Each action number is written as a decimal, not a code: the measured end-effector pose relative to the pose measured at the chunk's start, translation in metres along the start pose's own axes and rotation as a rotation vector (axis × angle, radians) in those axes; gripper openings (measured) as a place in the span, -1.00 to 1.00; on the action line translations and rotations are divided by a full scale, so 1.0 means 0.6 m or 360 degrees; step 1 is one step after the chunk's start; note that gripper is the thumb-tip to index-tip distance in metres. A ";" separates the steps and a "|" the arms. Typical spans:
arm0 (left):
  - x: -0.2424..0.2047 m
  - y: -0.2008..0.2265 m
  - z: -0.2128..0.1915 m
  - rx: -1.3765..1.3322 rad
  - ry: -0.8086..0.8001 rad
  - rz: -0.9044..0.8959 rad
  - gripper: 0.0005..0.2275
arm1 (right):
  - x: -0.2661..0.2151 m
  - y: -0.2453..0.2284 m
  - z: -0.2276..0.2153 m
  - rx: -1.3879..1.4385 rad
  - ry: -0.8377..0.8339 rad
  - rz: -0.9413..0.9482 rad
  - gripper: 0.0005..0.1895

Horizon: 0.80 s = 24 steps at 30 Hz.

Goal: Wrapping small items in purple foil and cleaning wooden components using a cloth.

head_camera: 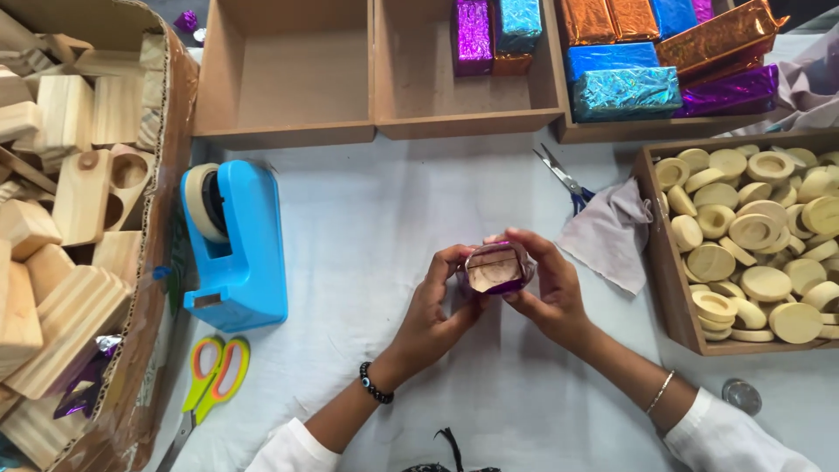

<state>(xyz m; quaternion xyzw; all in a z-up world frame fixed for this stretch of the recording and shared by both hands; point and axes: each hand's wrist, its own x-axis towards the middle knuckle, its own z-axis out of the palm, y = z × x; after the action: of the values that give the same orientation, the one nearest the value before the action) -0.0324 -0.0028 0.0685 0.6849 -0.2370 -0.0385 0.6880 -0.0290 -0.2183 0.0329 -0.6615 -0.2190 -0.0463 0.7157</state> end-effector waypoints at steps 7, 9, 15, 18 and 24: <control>0.000 0.042 0.015 -0.0102 -0.0008 0.0044 -0.58 | -0.009 -0.022 0.028 -0.0029 0.0082 -0.0109 -0.39; -0.008 0.040 0.022 0.0180 0.0091 0.0158 -0.65 | -0.014 -0.034 0.041 -0.0058 0.0164 -0.0070 -0.47; -0.016 0.061 0.059 0.0501 0.0313 0.0020 -0.76 | -0.015 -0.045 0.071 -0.0031 0.0372 0.0019 -0.81; -0.008 0.054 0.069 0.0509 0.0416 -0.0086 -0.77 | -0.003 -0.053 0.082 0.0061 0.0418 0.0056 -0.85; 0.009 0.079 0.078 0.0889 0.0403 -0.0132 -0.72 | 0.007 -0.048 0.078 -0.0042 0.0478 0.0086 -0.84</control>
<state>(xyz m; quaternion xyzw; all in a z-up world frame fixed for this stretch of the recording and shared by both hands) -0.0580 -0.0452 0.1134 0.8558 -0.1226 0.0858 0.4951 -0.0471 -0.1752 0.0625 -0.6622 -0.0908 -0.1284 0.7327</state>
